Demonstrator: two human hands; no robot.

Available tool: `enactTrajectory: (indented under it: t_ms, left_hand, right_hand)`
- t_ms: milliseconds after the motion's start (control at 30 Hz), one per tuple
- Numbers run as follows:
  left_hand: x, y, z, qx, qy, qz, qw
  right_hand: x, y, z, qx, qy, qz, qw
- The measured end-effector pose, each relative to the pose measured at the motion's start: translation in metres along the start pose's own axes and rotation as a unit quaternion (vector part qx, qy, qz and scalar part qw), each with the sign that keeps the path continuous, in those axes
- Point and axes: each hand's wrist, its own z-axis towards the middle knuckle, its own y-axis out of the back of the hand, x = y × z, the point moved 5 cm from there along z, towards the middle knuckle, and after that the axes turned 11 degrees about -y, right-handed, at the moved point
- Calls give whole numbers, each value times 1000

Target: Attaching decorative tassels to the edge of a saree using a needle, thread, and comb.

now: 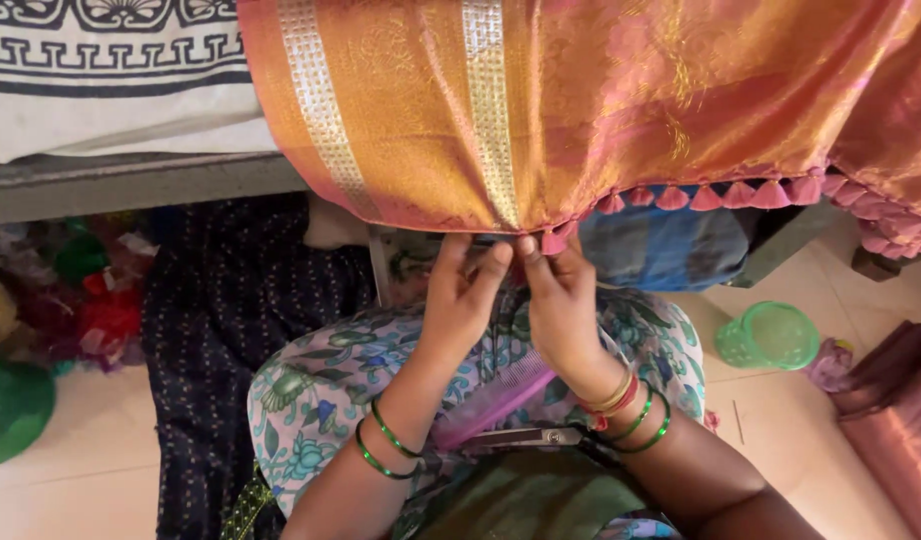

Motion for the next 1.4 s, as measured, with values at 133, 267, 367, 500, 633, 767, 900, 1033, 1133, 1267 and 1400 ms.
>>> enactTrajectory:
  t_ms: [133,267,367,500,633,767,900,1033,1133,1267,1400]
  left_hand:
    - [19,-1,4,23,15,-88,996]
    - [39,-3,6,-20,73,-141,987]
    - [33,-3,1,-67,59,-88,992]
    - [0,-6,-4,-68,-133,140,979]
    - [1,-2,-9,-43,-183,264,946]
    - [-15,1,-5,-42,-108,125,985]
    - [6,0,4,-20,-49,-36,998]
    - [29,-6,7,-43,52,-33,997]
    - [28,-4,1,-76,-51,89,992]
    - [4,-4,-9,-76,-189,189,961]
    - [-4,0,-15,-62,-178,217,958]
  right_hand:
    - [8,-5,-8,18,64,-52,996]
    - [-3,14,2,20,88,-134,987]
    - [13,6,8,49,18,-59,997]
    - [24,-8,18,109,-101,137,979]
    - [-7,13,31,66,-60,79,993]
    - [7,1,16,36,-27,-13,999]
    - [10,2,4,29,39,-113,992]
    - [25,-4,-2,37,100,-149,983]
    - [1,18,13,36,-18,-50,998]
    - [12,-3,18,49,-128,63,989]
    - [-6,-2,22,70,-89,132,985]
